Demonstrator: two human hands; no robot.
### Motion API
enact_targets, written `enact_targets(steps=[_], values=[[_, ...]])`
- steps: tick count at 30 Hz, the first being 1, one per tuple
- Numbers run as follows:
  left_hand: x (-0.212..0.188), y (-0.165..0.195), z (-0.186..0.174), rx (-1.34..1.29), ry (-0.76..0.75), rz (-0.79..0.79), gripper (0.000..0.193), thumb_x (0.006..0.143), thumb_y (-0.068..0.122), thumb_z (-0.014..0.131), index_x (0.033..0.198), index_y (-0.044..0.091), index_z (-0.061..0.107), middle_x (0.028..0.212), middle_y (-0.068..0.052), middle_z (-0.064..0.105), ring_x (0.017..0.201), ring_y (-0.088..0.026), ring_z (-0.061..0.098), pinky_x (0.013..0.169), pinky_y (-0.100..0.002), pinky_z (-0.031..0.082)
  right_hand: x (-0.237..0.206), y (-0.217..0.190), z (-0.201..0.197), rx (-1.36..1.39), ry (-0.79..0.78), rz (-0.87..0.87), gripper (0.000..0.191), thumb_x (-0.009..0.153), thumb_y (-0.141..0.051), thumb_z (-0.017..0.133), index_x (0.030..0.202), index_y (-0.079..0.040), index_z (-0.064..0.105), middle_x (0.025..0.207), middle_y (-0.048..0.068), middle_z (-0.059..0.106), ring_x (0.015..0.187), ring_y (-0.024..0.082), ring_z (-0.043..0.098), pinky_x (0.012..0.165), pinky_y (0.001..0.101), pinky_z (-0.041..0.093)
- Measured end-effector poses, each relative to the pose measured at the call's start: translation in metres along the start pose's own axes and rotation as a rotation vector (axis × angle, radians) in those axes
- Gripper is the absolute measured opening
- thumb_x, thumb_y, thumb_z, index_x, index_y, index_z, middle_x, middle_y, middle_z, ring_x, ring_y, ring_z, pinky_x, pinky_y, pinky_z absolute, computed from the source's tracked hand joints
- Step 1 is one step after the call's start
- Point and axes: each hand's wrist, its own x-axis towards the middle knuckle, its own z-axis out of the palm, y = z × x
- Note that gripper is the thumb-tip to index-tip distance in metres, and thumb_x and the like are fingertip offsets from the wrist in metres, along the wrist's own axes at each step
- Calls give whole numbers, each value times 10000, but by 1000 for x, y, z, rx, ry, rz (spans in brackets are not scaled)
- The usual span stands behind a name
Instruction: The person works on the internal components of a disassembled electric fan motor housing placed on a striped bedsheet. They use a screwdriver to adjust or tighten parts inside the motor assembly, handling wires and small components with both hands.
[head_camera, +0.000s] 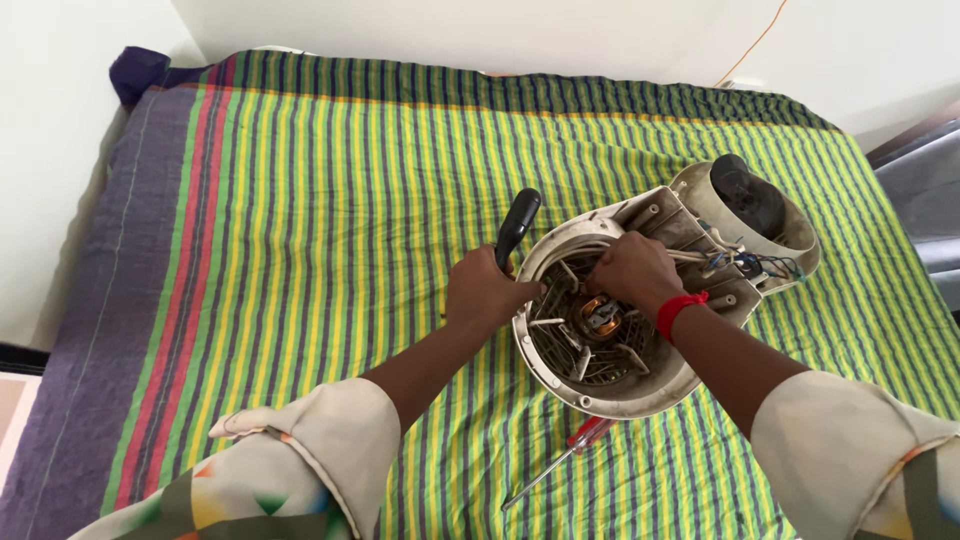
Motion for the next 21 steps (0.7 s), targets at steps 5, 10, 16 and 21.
enact_targets(steps=[5,10,16,21], values=[[3,1,-3,-10,-37,5,472,579,340,957,769,113,589,691,-66,697,591,-186,697,592,-372,571,0,-3,-1,-58,-46,28,361,608,-355,946,806,-73,838,874,165,793,860,354,764,824,447,606],[3,3,-9,-21,-70,-13,491,567,346,970,727,107,571,665,-60,696,577,-171,689,575,-359,561,-2,-3,2,20,-43,70,359,608,-332,930,845,-76,846,912,173,799,896,339,782,841,439,610],[5,7,-11,32,-101,-36,500,574,362,982,726,117,573,679,-63,698,577,-171,679,577,-350,552,-4,-7,5,-11,-80,130,415,663,-349,915,860,3,816,905,190,811,878,327,806,806,422,643],[4,7,-12,27,-129,-68,500,576,378,975,740,112,585,692,-67,711,585,-173,685,588,-353,556,-7,-13,5,-90,-54,97,487,661,-375,956,902,16,797,927,206,783,878,328,768,796,407,626]])
